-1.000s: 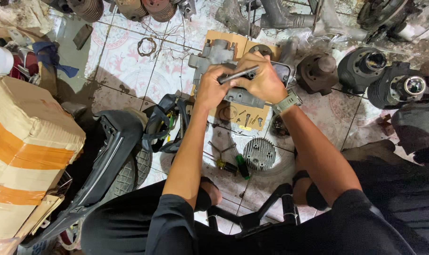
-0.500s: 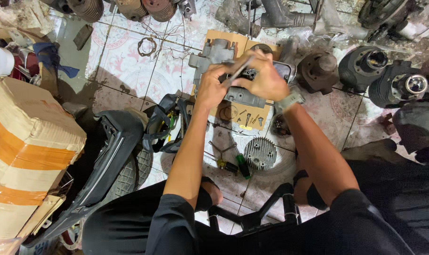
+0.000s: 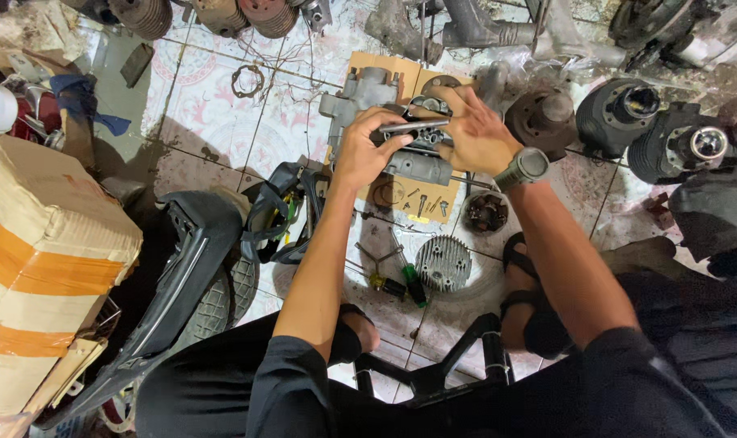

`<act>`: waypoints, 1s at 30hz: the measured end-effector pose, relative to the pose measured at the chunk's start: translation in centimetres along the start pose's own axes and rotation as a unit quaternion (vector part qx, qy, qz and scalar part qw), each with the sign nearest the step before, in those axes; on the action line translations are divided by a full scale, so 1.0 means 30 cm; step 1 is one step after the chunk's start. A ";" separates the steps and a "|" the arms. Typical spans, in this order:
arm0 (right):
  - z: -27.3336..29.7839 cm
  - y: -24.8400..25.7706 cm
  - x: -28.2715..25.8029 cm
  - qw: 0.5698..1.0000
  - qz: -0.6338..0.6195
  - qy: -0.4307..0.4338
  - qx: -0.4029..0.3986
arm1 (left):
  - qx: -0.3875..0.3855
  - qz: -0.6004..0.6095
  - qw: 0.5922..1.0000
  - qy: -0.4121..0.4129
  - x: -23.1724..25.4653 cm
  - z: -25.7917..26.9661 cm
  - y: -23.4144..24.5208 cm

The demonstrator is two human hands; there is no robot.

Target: The person sits cross-legged and uses a screwdriver to tighten screws on a small engine component. They then place the component on a larger engine block and continue to tighten screws with the screwdriver.

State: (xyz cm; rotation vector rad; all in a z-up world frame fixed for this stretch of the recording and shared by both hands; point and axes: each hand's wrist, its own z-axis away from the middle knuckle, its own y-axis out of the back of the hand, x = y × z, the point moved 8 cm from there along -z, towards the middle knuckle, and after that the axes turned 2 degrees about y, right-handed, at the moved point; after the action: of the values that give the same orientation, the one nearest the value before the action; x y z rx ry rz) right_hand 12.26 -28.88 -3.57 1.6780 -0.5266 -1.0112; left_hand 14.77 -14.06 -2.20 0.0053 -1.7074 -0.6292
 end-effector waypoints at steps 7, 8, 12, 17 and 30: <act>-0.022 -0.009 0.003 0.997 -0.047 -0.005 -0.061 | 0.006 0.012 1.000 -0.029 0.009 0.003 0.003; -0.023 0.003 -0.003 0.999 -0.039 0.025 -0.014 | 0.010 0.015 0.999 -0.034 0.008 0.003 0.004; -0.026 0.045 -0.012 0.998 -0.036 0.042 0.041 | 0.035 0.014 0.998 -0.040 0.027 0.005 0.009; -0.037 0.062 -0.040 0.996 -0.026 0.067 0.058 | 0.039 0.003 0.997 -0.062 0.044 0.008 0.009; -0.051 0.152 -0.079 0.996 -0.085 0.018 -0.024 | -0.008 -0.093 0.986 -0.141 0.058 0.010 -0.010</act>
State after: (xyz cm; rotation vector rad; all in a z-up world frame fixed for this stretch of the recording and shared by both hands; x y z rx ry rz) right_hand 12.85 -27.82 1.63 1.7163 -0.3377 -1.1048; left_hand 13.95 -14.79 -0.78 0.0674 -1.9909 -0.8122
